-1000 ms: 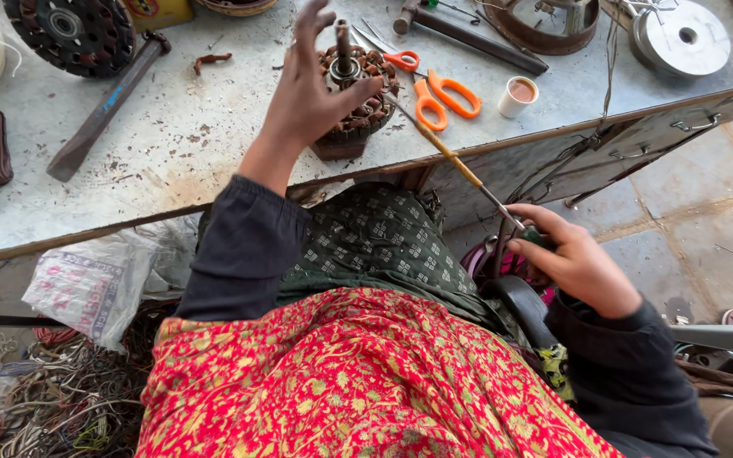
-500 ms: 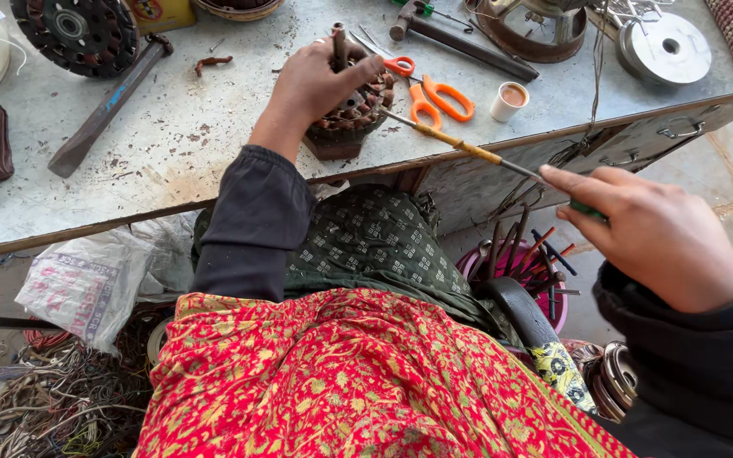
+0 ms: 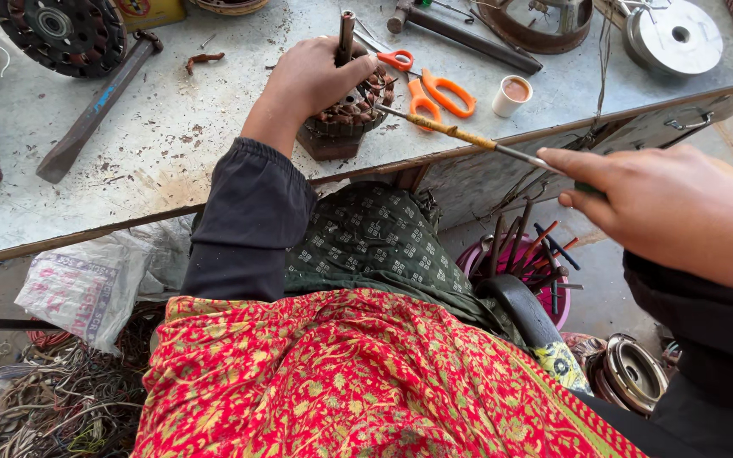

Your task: The person works on a motor stator, using orange-handled scissors to trim copper windings and a screwdriver to adjust or secure components. The person rotates the stator to access different sections and continues the repair process.

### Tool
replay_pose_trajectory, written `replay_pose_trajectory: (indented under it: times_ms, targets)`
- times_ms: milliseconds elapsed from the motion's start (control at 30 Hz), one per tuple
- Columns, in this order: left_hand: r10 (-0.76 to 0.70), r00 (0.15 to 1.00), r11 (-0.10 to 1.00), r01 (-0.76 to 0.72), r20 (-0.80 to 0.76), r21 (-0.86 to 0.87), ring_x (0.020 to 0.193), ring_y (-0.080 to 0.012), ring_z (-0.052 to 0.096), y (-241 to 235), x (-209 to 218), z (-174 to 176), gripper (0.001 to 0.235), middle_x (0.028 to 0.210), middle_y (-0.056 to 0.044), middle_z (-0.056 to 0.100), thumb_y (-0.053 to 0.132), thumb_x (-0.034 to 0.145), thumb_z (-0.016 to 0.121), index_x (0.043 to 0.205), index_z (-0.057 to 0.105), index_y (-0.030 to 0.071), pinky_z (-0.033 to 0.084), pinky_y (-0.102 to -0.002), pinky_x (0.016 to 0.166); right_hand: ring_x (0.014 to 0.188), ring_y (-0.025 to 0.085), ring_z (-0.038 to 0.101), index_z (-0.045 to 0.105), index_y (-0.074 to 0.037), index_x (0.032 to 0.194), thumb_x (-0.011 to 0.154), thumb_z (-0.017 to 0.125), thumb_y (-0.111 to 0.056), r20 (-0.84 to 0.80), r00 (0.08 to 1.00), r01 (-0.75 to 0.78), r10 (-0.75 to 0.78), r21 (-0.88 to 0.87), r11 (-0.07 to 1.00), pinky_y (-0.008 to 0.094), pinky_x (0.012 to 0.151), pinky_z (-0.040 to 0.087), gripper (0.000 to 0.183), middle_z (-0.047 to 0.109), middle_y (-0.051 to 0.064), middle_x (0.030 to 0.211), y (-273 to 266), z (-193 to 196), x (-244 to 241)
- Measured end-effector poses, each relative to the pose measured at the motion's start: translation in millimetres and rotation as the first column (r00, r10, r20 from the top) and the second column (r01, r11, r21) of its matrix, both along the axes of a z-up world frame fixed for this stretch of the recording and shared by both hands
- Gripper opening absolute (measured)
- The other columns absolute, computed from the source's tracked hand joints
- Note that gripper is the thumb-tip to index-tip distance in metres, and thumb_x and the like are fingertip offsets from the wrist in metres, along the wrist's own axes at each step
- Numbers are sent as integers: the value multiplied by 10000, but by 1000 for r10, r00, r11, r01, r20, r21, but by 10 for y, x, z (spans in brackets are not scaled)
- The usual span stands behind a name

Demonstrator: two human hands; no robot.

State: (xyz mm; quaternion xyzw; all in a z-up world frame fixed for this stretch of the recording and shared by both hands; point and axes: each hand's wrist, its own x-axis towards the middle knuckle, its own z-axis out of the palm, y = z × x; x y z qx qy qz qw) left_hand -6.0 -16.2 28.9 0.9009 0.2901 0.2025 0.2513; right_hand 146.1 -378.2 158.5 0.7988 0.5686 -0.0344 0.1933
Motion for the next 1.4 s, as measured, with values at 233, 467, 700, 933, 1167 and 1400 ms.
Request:
replay_pose_trajectory:
  times_ms: [233,467,700,933,1167,1400]
  targets:
    - [-27,974,989,-7,227,145,1043,-335,671,-84,-94,-188,399,1045,-99,745,497,955,599,1101,787,178,523,-474,903,884,269,736,460,-279,1580,979,513,-448,46,998,38,-37,-13,999,410,716,585,626,767,59,996,-6,-42,-143]
    - [-31,968,982,-17,248,188,1001,-319,679,-93,-80,-189,394,1029,-100,728,504,948,612,1088,786,179,531,-479,858,854,261,748,516,-339,1538,959,553,-473,21,996,84,-85,13,996,394,686,584,596,780,27,1002,92,-94,-20]
    - [-105,974,990,84,201,110,935,-308,699,36,-123,-171,422,963,-102,732,546,963,622,1134,780,193,542,-470,792,896,361,716,529,-236,1504,940,597,-374,-331,943,81,-3,223,971,427,745,565,584,736,146,1074,-18,-481,-82]
    - [-137,967,974,91,216,207,866,-287,714,51,-122,-224,397,917,-106,744,500,959,702,1056,783,124,554,-443,727,733,207,722,623,-119,1416,911,715,-233,-721,686,390,-98,249,887,321,759,556,526,758,181,911,-83,-1447,121]
    - [-136,977,942,75,167,328,813,-299,712,135,-57,-202,311,858,-121,740,392,861,769,954,806,98,563,-451,710,874,23,626,675,-31,1314,864,781,-78,-903,367,435,222,378,817,244,778,536,465,772,17,969,-15,-2275,329]
    - [-161,975,949,111,151,296,802,-297,716,186,-39,-196,335,879,-124,757,385,822,786,1011,828,112,564,-456,706,875,14,625,676,-32,1295,864,777,-63,-921,297,427,250,363,828,230,767,540,444,735,-31,981,48,-2774,451]
